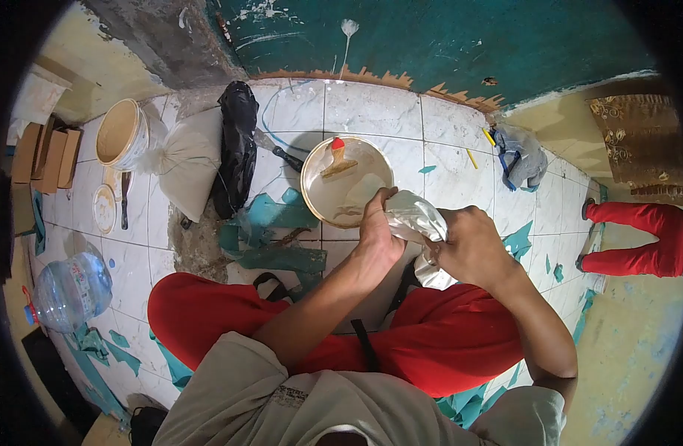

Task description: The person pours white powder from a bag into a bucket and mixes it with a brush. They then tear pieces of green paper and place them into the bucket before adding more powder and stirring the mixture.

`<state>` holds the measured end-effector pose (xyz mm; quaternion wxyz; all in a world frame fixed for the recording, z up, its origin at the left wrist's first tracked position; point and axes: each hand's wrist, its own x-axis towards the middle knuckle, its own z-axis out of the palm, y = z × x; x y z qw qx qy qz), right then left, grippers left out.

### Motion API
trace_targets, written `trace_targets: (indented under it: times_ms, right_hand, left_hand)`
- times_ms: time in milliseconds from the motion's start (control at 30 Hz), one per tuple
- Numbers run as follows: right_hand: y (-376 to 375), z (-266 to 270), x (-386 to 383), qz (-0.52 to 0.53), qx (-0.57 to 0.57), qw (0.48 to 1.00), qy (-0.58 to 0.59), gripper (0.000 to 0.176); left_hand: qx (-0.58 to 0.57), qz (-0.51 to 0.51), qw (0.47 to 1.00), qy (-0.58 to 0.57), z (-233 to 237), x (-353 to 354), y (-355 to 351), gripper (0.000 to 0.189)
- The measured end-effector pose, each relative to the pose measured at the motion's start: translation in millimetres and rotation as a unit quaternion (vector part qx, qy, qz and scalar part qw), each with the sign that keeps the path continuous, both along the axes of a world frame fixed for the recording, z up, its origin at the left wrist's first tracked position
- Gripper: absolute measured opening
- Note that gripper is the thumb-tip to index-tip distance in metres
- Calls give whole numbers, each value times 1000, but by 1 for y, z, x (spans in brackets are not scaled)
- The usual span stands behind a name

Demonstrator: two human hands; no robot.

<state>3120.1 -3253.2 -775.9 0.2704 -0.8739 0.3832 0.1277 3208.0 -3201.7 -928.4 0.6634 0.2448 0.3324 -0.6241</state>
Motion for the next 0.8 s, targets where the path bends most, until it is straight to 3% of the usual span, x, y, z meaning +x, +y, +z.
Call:
trace_targets:
  times_ms: [200,433,667,800]
  right_hand:
    - [0,7,8,1,5,1000,-3,25]
    - [-2,6,11,-26,23,999,15,23]
    - [-6,9,10,-30,32,999,-3,21]
    - [-9,15,13,-52,52,997,2,21]
  left_hand:
    - [-11,12,1000,1,-5,0,-1,16]
    - [-12,-2,1000,-12,-11,-4,0,26]
    - [30,-5,999,19,35,23,1,29]
    - [17,-2,1000,1,21,18,0,29]
